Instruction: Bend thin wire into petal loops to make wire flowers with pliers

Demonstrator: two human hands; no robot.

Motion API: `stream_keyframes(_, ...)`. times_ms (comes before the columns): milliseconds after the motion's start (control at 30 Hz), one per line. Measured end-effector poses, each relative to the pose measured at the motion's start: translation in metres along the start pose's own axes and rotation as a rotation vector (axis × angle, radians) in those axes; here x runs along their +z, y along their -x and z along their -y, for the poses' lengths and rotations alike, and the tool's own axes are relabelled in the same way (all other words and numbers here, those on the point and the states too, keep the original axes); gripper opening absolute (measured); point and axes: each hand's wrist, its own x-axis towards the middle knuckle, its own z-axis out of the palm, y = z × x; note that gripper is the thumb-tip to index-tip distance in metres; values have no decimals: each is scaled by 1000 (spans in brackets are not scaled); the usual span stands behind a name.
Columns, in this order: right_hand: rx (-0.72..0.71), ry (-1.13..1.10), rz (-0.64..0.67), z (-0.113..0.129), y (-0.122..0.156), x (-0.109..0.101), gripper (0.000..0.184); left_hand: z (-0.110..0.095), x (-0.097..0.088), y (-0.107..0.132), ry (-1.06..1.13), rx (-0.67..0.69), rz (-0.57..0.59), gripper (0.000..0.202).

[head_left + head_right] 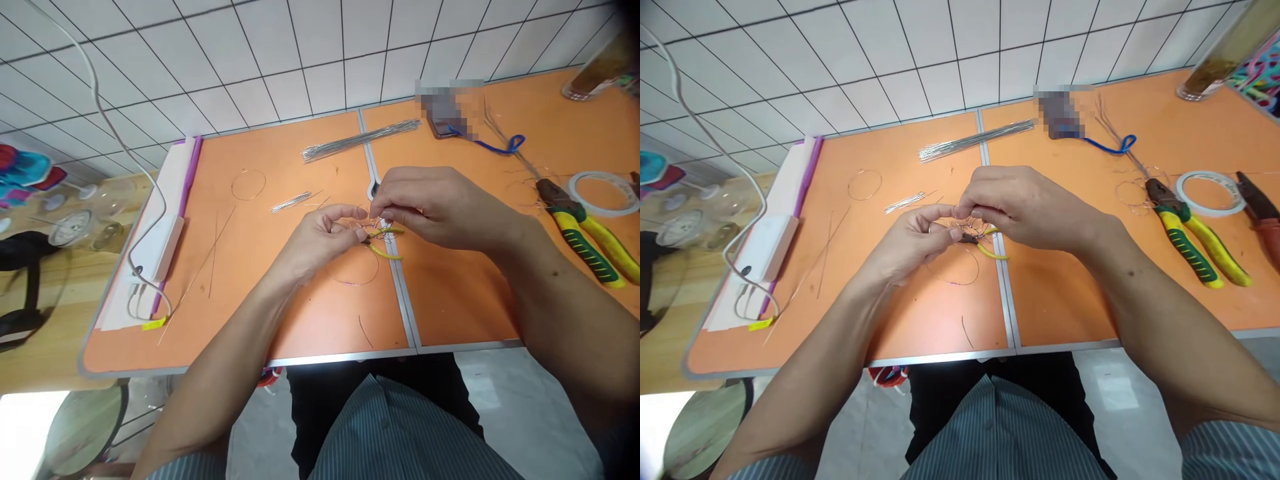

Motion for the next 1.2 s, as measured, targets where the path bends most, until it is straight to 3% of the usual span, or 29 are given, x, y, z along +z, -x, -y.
stream_keyframes(167, 49, -73, -107, 3, -1, 11, 16, 4, 5, -1, 25, 22, 29, 10)
stream_keyframes(267, 205, -262, -254, 4, -1, 17, 10, 1, 4, -1, 53, 46, -6, 13)
stream_keyframes(333, 282, -418, -329, 2, -2, 20, 16, -1, 2, -1, 90, 46, -47, 17)
stream_keyframes(467, 328, -541, -330, -4, -3, 23, 25, -3, -4, -3, 213, 40, -107, 25)
stream_keyframes(667, 296, -514, -325, -10, -5, 30, 20, -3, -6, -5, 339, 29, -141, 34)
stream_keyframes(1200, 92, -273, -445, -3, -4, 35, 6, -1, -6, -6, 374, 66, -150, 40)
